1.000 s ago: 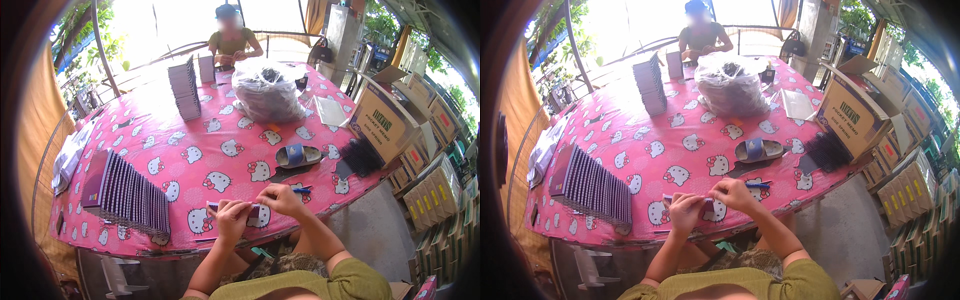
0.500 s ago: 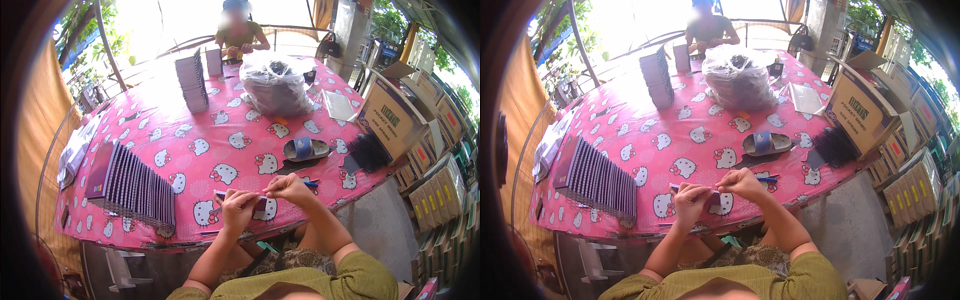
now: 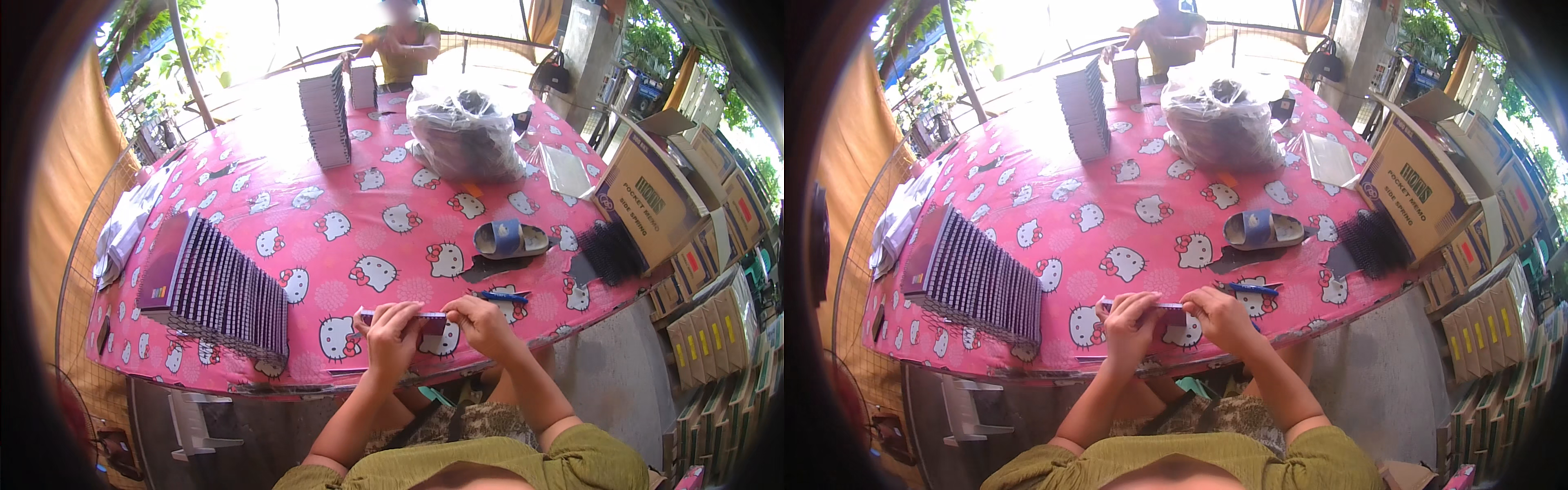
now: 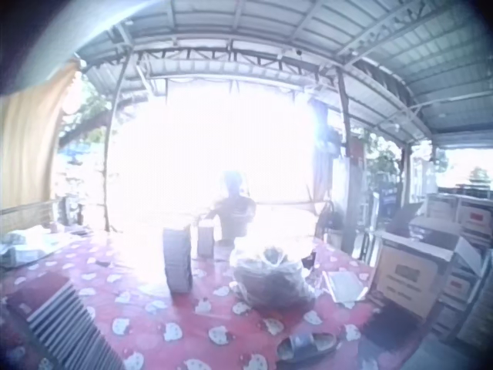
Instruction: The person assembles small purple notebooks by aligning covers with the spiral binding and trimming the wire binding using pliers.
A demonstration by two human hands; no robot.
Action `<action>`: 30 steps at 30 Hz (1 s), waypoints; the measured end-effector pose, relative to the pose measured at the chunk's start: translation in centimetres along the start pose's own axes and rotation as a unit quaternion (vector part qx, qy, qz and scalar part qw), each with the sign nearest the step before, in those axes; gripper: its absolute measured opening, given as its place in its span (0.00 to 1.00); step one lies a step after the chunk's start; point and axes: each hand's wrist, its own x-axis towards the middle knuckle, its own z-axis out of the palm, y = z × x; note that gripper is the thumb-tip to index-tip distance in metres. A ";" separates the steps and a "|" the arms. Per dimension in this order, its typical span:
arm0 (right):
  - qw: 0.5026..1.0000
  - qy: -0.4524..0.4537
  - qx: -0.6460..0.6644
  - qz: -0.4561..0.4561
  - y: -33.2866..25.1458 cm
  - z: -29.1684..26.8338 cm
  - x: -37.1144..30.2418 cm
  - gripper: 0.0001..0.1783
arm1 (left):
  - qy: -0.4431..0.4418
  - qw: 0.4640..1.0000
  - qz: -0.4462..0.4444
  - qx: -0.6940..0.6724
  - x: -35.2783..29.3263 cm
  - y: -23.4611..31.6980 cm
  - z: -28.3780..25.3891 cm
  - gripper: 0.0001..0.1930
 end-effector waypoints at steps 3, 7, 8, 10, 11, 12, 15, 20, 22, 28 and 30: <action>1.000 -0.001 -0.017 0.019 -1.2 -0.1 0.2 0.11 | -0.003 0.999 0.015 0.032 0.1 0.6 -0.6 0.11; 0.998 0.038 -0.053 -0.006 -1.6 0.1 0.7 0.09 | 0.000 0.999 0.014 0.032 0.4 0.6 -0.5 0.09; 0.997 0.059 -0.056 0.000 -2.1 0.1 0.8 0.08 | -0.001 1.000 0.013 0.028 0.4 0.6 -0.4 0.08; 0.997 0.034 -0.068 -0.007 -1.8 0.4 0.7 0.07 | -0.006 1.000 0.022 -0.004 0.5 0.2 -0.3 0.09; 0.997 0.020 -0.074 -0.011 -1.6 0.4 0.6 0.07 | -0.007 0.999 0.024 -0.020 0.5 0.0 -0.3 0.09; 0.997 0.030 -0.058 -0.044 -1.6 0.2 0.8 0.06 | 0.004 0.998 0.054 -0.020 0.7 -0.3 -0.3 0.10; 0.994 0.040 -0.078 -0.069 -2.1 -0.1 0.8 0.06 | -0.005 0.998 0.040 -0.040 0.5 -0.4 -0.2 0.09; 0.994 -0.010 -0.099 -0.043 -0.3 -1.3 1.7 0.05 | -0.007 0.999 0.014 -0.039 0.2 -0.3 -0.4 0.10; 0.991 0.092 -0.099 0.006 6.2 -5.4 3.7 0.16 | -0.003 0.998 0.048 -0.030 0.2 -0.3 -0.5 0.10; 0.928 0.078 -0.353 0.095 16.7 -12.8 4.4 0.23 | -0.003 0.999 0.044 0.019 0.4 -1.1 -0.6 0.20; 0.911 0.069 -0.384 0.131 15.8 -11.9 4.9 0.23 | -0.012 0.999 0.042 0.022 0.4 -1.4 -0.6 0.20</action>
